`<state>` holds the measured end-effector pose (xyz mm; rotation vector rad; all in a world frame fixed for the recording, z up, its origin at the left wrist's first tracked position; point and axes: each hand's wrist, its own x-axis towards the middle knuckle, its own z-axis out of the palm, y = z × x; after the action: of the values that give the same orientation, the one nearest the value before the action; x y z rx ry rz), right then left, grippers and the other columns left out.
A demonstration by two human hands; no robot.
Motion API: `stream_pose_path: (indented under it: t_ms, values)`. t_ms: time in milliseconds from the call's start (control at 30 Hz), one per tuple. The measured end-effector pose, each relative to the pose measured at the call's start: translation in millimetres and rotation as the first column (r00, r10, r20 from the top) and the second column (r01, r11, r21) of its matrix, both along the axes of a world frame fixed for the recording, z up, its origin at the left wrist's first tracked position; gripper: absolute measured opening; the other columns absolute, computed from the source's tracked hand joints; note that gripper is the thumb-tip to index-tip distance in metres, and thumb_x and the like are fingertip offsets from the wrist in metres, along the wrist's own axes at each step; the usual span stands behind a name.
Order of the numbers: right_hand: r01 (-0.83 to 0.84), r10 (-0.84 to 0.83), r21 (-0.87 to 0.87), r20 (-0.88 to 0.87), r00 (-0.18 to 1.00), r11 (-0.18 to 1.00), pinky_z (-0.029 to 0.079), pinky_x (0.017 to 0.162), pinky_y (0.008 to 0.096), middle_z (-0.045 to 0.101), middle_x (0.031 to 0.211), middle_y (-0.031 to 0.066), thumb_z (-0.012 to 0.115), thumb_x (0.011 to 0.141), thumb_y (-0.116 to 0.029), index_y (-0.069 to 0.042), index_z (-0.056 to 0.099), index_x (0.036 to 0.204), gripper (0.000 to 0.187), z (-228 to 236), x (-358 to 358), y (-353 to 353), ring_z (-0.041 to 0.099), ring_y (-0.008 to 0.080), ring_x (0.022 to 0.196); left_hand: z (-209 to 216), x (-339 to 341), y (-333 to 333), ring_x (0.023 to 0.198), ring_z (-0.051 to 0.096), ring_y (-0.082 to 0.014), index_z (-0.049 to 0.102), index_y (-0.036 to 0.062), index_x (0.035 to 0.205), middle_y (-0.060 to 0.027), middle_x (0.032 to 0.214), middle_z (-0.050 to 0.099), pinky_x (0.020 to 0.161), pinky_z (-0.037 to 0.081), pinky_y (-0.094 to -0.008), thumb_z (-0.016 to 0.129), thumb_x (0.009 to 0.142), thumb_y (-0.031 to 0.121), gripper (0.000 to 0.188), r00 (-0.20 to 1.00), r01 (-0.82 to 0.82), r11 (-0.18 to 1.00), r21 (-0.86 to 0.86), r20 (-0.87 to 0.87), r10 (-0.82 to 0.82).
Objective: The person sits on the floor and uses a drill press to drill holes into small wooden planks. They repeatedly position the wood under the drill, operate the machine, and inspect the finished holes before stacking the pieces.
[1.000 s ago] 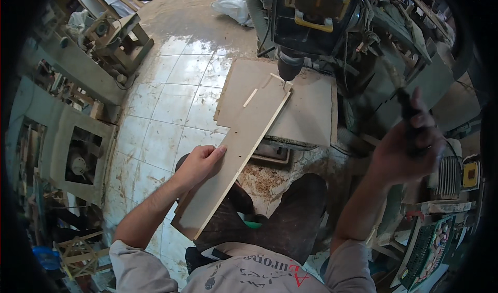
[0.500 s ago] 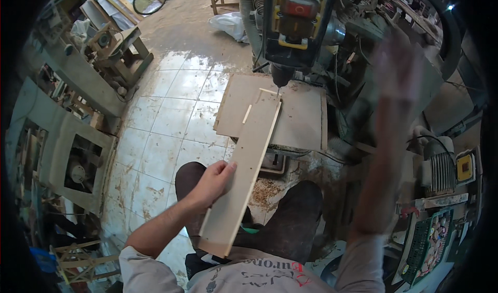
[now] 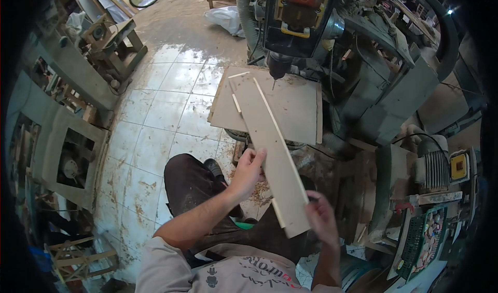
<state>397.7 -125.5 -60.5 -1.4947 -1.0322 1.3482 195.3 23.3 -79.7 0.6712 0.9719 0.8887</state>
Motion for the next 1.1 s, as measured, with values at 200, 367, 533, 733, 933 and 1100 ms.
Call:
stream_pose_path:
  t_ms: [200, 367, 533, 733, 933, 1100]
  values:
    - [0.227, -0.272, 0.236, 0.178, 0.946, 0.945, 0.031, 0.050, 0.0162, 0.052, 0.073, -0.0070, 0.055, 0.096, -0.019, -0.003, 0.062, 0.099, 0.017, -6, 65, 72, 0.042, -0.0009, 0.060, 35, -33, 32, 0.072, 0.066, -0.0205, 0.054, 0.0023, 0.096, -0.0108, 0.093, 0.063, 0.071, 0.057, -0.0340, 0.060, 0.093, 0.023, 0.022, 0.804, 0.486, 0.833, 0.266, -0.508, -0.307]
    - [0.117, -0.227, 0.404, 0.236, 0.945, 0.907, 0.029, 0.044, 0.0194, 0.050, 0.066, -0.0075, 0.058, 0.094, -0.016, -0.002, 0.065, 0.097, 0.016, -26, 110, 140, 0.038, -0.0003, 0.052, 62, -43, 105, 0.109, 0.058, -0.0357, 0.053, 0.0025, 0.102, -0.0153, 0.115, 0.059, 0.094, 0.046, -0.0504, 0.073, 0.079, 0.020, 0.035, 0.573, 0.666, 0.439, 0.603, -0.791, 0.216]
    - [0.093, -0.179, 0.323, 0.248, 0.952, 0.942, 0.028, 0.043, 0.0203, 0.050, 0.064, -0.0071, 0.060, 0.093, -0.017, 0.001, 0.065, 0.095, 0.019, -14, 116, 193, 0.037, -0.0002, 0.050, 52, -48, 163, 0.140, 0.023, -0.0366, 0.050, 0.0104, 0.111, -0.0152, 0.135, 0.044, 0.108, 0.012, -0.0672, 0.079, 0.068, 0.039, 0.059, 0.322, 0.845, 0.366, 0.390, -0.918, 0.234]
    - [0.060, -0.112, 0.197, 0.262, 0.959, 0.978, 0.026, 0.043, 0.0200, 0.049, 0.062, -0.0063, 0.062, 0.093, -0.021, 0.000, 0.064, 0.092, 0.021, 0, 113, 230, 0.035, -0.0002, 0.048, 46, -53, 174, 0.135, 0.034, -0.0308, 0.054, 0.0144, 0.110, -0.0080, 0.129, 0.050, 0.107, 0.007, -0.0703, 0.075, 0.071, 0.044, 0.053, 0.379, 0.837, 0.314, 0.449, -0.888, 0.259]
    - [-0.202, -0.079, 0.441, 0.540, 0.838, 0.874, 0.044, 0.062, 0.0244, 0.061, 0.079, -0.0009, 0.060, 0.093, -0.023, -0.002, 0.065, 0.101, 0.023, 39, 148, 282, 0.054, 0.0089, 0.069, 46, -47, 178, 0.130, 0.040, -0.0261, 0.059, 0.0205, 0.116, -0.0066, 0.131, 0.049, 0.106, 0.008, -0.0712, 0.071, 0.076, 0.043, 0.047, 0.369, 0.839, 0.292, 0.458, -0.875, 0.313]
    - [0.405, -0.518, 0.706, -0.063, 0.853, 0.580, 0.043, 0.092, 0.0338, 0.060, 0.112, 0.0037, 0.060, 0.090, -0.041, -0.008, 0.059, 0.119, 0.043, 214, 151, 348, 0.056, 0.0170, 0.103, 32, -47, 185, 0.131, 0.039, -0.0261, 0.061, 0.0235, 0.115, -0.0060, 0.130, 0.050, 0.103, 0.010, -0.0749, 0.070, 0.075, 0.045, 0.046, 0.350, 0.842, 0.287, 0.456, -0.868, 0.352]
